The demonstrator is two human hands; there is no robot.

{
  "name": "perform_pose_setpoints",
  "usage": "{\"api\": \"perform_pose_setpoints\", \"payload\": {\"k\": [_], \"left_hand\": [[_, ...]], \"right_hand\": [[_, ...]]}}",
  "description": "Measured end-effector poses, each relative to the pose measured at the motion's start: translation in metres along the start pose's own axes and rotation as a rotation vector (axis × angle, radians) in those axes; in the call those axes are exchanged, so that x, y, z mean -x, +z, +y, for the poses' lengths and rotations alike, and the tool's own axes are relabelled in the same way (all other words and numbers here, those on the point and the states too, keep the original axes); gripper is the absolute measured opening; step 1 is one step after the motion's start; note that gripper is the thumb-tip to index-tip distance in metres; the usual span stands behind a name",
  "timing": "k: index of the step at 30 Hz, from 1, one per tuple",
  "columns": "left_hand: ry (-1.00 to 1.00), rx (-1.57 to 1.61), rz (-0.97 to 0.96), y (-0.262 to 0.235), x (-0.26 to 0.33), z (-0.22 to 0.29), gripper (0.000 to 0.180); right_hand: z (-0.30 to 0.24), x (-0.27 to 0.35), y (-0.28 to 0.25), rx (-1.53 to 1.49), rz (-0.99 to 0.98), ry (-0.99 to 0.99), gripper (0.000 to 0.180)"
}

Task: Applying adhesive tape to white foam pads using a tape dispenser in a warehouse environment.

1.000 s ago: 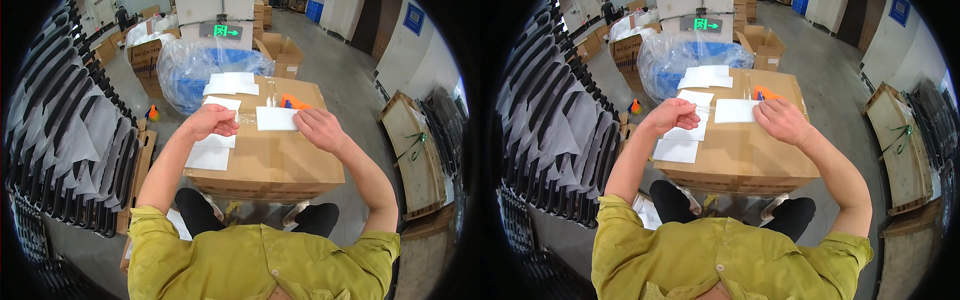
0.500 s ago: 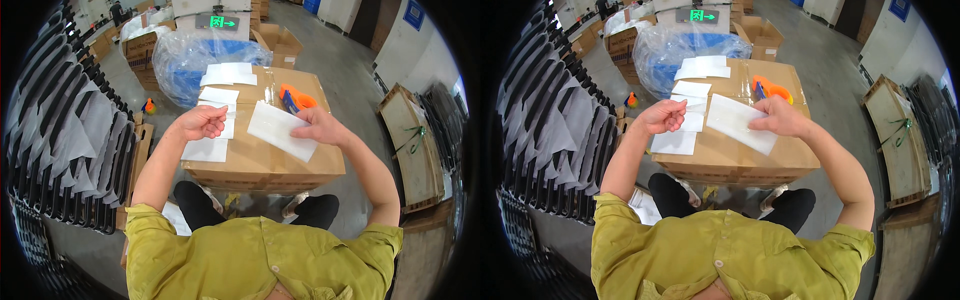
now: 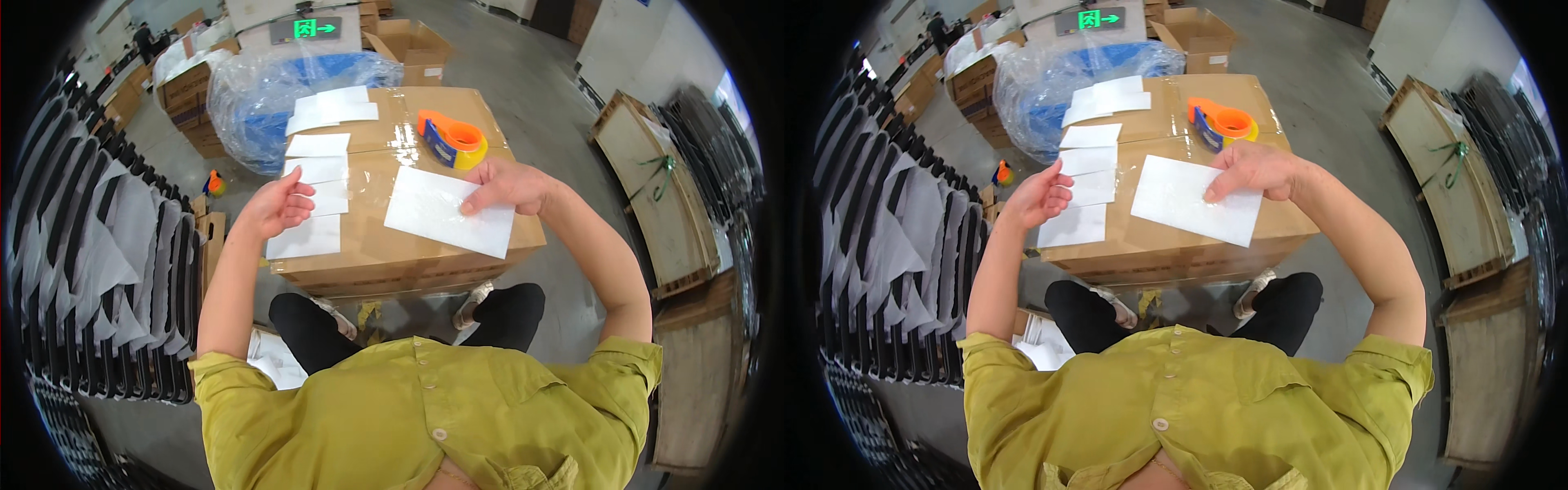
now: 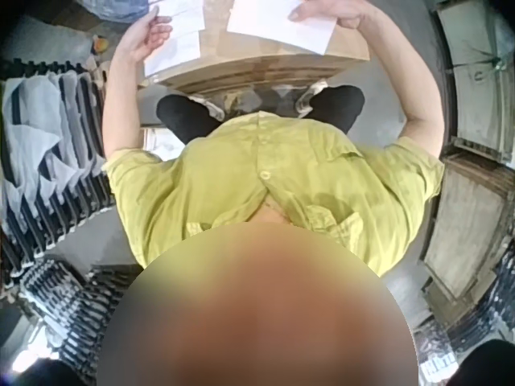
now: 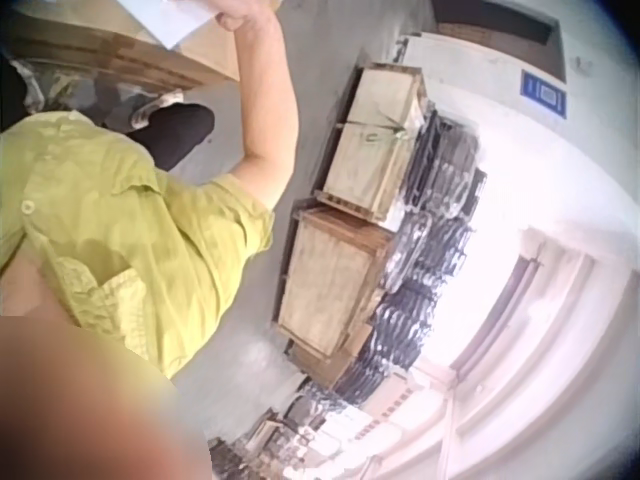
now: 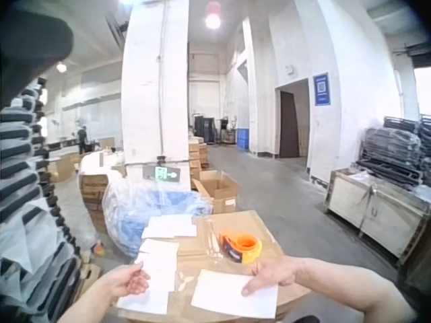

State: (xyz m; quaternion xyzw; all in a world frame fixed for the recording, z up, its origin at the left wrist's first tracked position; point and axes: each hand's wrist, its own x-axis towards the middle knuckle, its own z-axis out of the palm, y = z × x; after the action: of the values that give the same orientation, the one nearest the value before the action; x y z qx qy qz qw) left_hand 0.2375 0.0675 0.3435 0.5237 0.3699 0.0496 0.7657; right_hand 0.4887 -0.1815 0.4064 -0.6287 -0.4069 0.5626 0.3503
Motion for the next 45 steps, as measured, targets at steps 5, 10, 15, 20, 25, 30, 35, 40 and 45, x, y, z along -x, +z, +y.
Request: {"api": "perform_pose_setpoints", "payload": {"k": [5,10,15,20,25,30,35,40,45], "left_hand": [[0.176,-0.039,0.045,0.009,0.010,-0.009,0.031],[0.246,-0.113,-0.003,0.032,0.027,-0.020,0.028],[0.225,-0.141,-0.015,0.038,0.035,-0.038,0.031],[0.178,0.008,-0.145,0.058,0.034,-0.051,0.044],[0.141,0.352,-0.283,0.061,0.022,-0.056,0.068],[0.162,0.419,-0.304,0.064,0.023,-0.058,0.073],[0.163,0.484,-0.328,0.063,0.028,-0.054,0.073],[0.208,0.422,-0.316,0.053,0.023,-0.058,0.049],[0.234,0.331,-0.099,0.038,0.001,-0.050,0.036]], "right_hand": [[0.006,-0.001,-0.003,0.014,0.055,0.018,0.026],[0.009,-0.002,0.002,0.016,0.043,0.011,0.027],[0.004,-0.005,0.003,0.059,0.034,0.042,0.030],[-0.012,-0.004,0.027,0.815,0.221,-0.198,0.016],[-0.007,0.000,0.048,1.610,0.404,-0.789,0.010],[-0.005,0.002,0.049,1.764,0.440,-0.923,0.016],[-0.005,0.002,0.046,1.836,0.496,-0.977,0.020],[-0.002,-0.006,0.035,1.831,0.515,-0.975,0.021],[0.010,-0.029,0.024,1.814,0.550,-0.940,0.020]]}}
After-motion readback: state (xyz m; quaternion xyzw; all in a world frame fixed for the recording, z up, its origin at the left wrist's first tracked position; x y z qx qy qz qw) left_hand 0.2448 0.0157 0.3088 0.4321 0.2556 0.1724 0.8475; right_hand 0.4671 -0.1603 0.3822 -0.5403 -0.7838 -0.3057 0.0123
